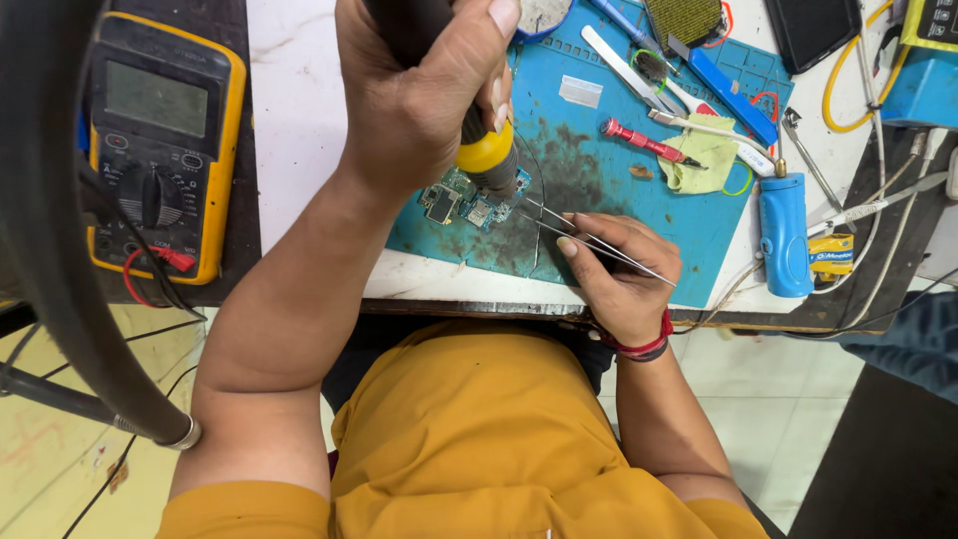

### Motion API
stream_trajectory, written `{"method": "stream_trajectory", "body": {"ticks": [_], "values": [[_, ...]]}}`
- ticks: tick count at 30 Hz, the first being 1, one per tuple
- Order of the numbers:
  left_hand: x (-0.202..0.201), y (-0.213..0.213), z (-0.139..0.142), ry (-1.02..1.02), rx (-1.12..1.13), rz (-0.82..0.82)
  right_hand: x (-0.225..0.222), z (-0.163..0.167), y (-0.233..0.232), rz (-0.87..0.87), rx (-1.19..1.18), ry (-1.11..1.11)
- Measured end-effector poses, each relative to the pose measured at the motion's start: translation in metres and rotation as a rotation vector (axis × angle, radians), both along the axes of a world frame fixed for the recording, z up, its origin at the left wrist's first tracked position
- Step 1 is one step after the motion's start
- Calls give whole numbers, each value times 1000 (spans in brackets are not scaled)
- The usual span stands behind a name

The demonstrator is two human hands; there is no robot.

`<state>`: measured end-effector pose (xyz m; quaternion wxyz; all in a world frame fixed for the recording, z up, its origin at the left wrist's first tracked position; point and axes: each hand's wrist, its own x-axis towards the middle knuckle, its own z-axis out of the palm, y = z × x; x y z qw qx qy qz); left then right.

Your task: The person handles a disassembled phone at a cluttered repair bench, then uses a hot air gun on the phone motherboard while holding and positioning the board with tweezers, reworking components on the board. They set the tool down and pick up a small container of flux near the end.

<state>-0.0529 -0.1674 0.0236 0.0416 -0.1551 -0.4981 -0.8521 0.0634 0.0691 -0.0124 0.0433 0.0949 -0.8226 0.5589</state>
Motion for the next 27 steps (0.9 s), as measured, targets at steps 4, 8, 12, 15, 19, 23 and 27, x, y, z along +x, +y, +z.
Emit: {"method": "stream_trajectory", "body": {"ticks": [4,8,12,15,19,23,27], "values": [[1,0,-2,0,-7,20,0,-2,-1,-1,-1,2],[1,-1,-3,-6,-9,17,-1,-2,-1,6,24,23],[0,-1,-2,-9,-13,10,-2,-2,-1,12,36,35],[0,-2,-2,10,-21,12,-3,-1,-2,12,45,45],[0,-2,-2,16,-27,9,-2,1,-3,8,58,42],[0,-2,-3,29,-33,12,-2,1,-3,10,60,46],[0,-3,-5,38,-30,10,-2,0,-5,5,57,43]]}}
